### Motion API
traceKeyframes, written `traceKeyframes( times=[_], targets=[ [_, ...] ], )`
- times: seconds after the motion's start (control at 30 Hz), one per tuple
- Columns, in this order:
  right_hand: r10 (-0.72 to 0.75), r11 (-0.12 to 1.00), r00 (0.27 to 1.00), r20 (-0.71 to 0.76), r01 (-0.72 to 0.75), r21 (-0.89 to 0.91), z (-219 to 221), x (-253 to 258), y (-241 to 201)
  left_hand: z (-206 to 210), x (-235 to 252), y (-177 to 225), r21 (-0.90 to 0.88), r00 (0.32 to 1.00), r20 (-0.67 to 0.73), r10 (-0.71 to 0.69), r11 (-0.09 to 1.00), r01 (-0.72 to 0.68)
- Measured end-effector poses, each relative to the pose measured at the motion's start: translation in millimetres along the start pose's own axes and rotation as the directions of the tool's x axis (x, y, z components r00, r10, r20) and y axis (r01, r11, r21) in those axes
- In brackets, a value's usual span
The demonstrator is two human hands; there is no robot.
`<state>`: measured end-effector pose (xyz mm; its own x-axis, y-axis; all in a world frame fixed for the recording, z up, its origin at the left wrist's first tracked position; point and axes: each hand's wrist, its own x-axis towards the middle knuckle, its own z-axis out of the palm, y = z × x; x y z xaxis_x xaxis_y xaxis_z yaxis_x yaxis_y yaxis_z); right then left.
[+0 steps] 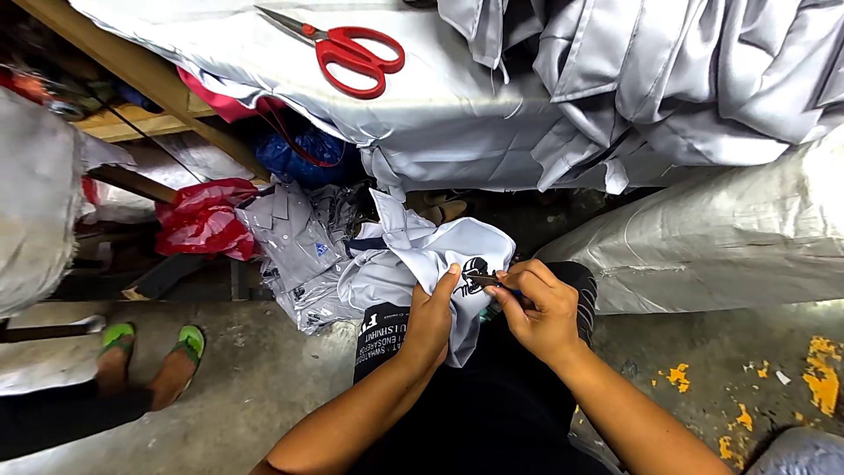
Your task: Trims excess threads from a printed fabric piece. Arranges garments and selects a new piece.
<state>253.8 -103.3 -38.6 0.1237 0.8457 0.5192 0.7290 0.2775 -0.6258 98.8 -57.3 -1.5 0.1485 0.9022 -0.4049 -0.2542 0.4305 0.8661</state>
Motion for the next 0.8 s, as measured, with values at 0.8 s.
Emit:
traceKeyframes(
  times=[0.8],
  targets=[
    [0.047,0.999,0.999,-0.017,-0.047,0.000,7.5,-8.7,-3.2,1.0,-2.8,-8.5,-0.022,0.999,-0.044,0.015,1.000,-0.016]
  ],
)
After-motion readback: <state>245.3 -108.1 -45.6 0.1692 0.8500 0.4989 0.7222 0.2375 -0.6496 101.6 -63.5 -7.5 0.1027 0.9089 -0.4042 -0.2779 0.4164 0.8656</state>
